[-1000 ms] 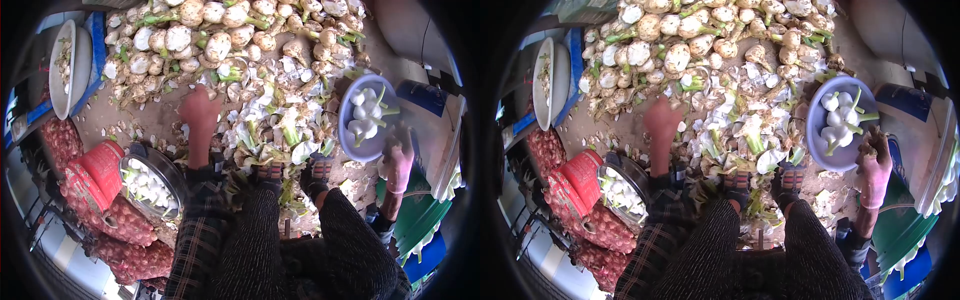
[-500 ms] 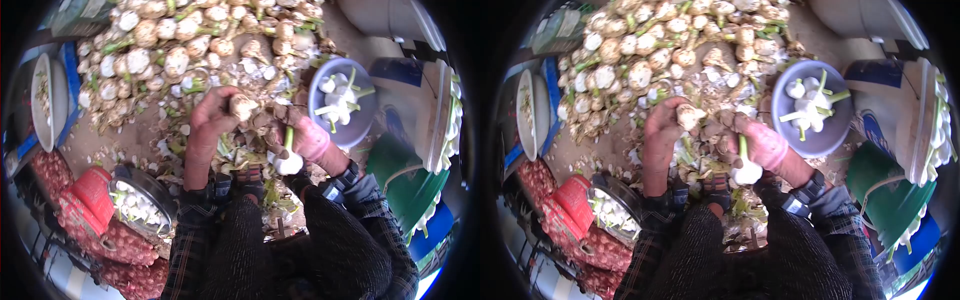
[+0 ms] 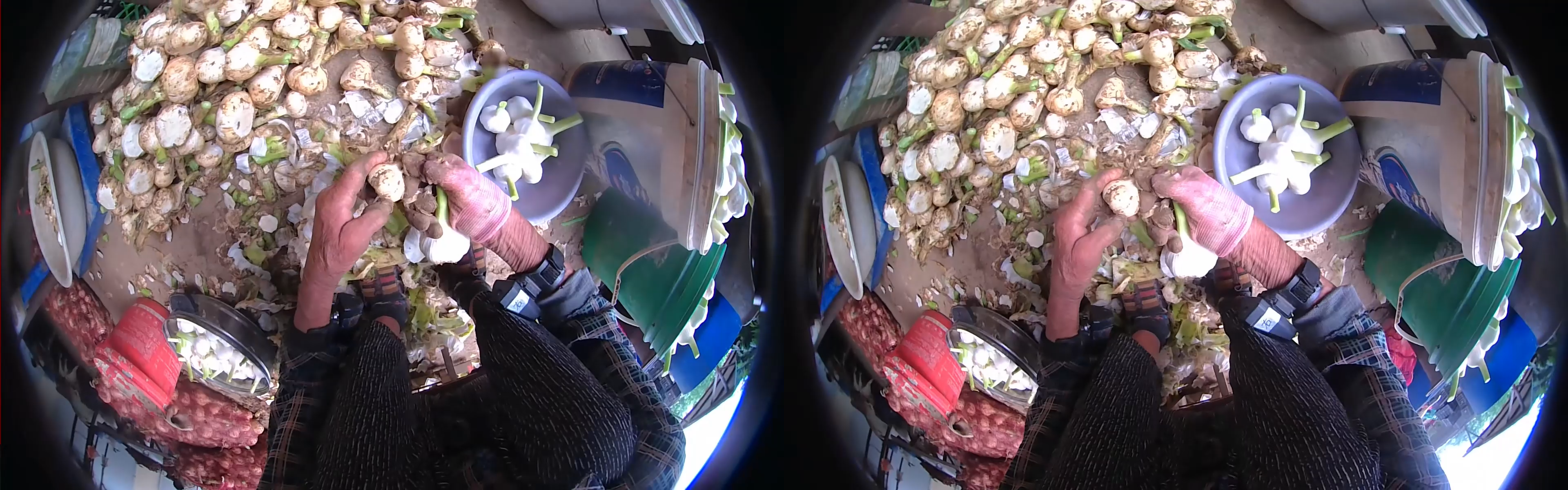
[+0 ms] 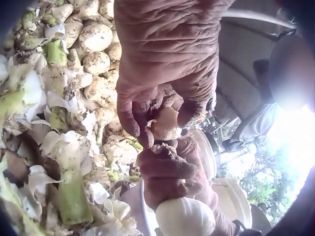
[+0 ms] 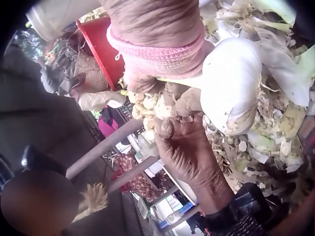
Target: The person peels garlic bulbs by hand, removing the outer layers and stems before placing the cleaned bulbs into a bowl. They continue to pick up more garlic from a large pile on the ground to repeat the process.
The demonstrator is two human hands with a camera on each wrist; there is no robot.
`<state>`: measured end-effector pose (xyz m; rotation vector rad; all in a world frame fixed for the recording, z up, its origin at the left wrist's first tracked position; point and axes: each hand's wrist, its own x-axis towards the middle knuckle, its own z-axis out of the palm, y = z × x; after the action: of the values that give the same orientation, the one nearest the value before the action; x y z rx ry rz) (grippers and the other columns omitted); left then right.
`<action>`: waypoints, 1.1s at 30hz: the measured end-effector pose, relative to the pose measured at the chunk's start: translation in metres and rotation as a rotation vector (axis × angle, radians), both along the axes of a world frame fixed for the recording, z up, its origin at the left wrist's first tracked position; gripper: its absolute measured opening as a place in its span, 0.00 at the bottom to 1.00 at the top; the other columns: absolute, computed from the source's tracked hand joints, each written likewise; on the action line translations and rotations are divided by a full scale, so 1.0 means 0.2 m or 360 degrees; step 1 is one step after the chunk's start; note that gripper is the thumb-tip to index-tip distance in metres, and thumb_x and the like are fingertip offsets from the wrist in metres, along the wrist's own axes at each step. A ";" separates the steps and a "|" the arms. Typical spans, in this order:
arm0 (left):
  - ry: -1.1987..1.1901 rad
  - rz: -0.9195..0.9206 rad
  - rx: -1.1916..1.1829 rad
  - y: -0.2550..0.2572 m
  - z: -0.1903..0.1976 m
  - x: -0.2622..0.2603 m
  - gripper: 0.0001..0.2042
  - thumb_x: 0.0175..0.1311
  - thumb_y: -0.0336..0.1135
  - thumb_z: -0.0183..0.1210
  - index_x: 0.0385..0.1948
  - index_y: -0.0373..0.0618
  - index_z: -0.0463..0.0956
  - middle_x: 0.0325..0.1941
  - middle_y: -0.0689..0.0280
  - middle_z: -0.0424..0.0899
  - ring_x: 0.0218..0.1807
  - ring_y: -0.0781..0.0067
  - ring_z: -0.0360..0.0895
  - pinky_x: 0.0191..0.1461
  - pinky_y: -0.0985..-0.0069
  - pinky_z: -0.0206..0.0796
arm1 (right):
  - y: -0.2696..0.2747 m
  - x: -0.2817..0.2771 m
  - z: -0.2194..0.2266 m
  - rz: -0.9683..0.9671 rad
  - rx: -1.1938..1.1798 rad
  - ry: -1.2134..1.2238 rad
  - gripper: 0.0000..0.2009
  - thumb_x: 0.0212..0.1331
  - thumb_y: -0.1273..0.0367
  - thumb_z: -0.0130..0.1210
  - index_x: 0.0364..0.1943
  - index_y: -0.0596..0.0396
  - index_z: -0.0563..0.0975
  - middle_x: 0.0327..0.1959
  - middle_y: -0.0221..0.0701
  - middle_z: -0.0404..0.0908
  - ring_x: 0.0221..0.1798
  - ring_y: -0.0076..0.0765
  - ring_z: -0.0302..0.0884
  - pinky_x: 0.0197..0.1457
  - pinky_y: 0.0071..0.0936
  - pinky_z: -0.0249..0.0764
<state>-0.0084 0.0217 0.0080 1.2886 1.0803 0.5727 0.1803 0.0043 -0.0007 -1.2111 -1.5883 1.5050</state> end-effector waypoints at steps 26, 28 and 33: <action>-0.0792 0.0488 -0.1031 -0.07 -0.05 -0.09 0.18 0.60 0.36 0.48 0.47 0.31 0.66 0.42 0.55 0.75 0.36 0.66 0.77 0.29 0.77 0.72 | 0.17 0.05 0.11 0.0421 0.0075 -0.0423 0.11 0.40 0.68 0.53 0.26 0.60 0.69 0.17 0.36 0.65 0.22 0.44 0.66 0.25 0.30 0.66; -0.0919 0.0534 -0.1028 -0.05 -0.06 -0.10 0.14 0.60 0.28 0.47 0.47 0.35 0.68 0.47 0.59 0.73 0.42 0.72 0.75 0.40 0.77 0.70 | 0.16 0.05 0.08 0.0489 0.0113 -0.0564 0.09 0.43 0.70 0.52 0.28 0.60 0.70 0.19 0.33 0.68 0.22 0.36 0.68 0.27 0.29 0.66; -0.0834 0.0587 -0.0913 -0.05 -0.07 -0.08 0.14 0.60 0.30 0.49 0.47 0.37 0.69 0.44 0.64 0.74 0.41 0.77 0.73 0.44 0.79 0.67 | 0.07 -0.06 0.15 -0.0064 -0.0689 -0.0123 0.12 0.47 0.69 0.50 0.35 0.62 0.73 0.18 0.29 0.71 0.22 0.19 0.68 0.26 0.22 0.68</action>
<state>-0.0241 0.0114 -0.0060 0.4031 0.9398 0.7535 0.1675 0.0189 0.0295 -1.5403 -1.3115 1.8561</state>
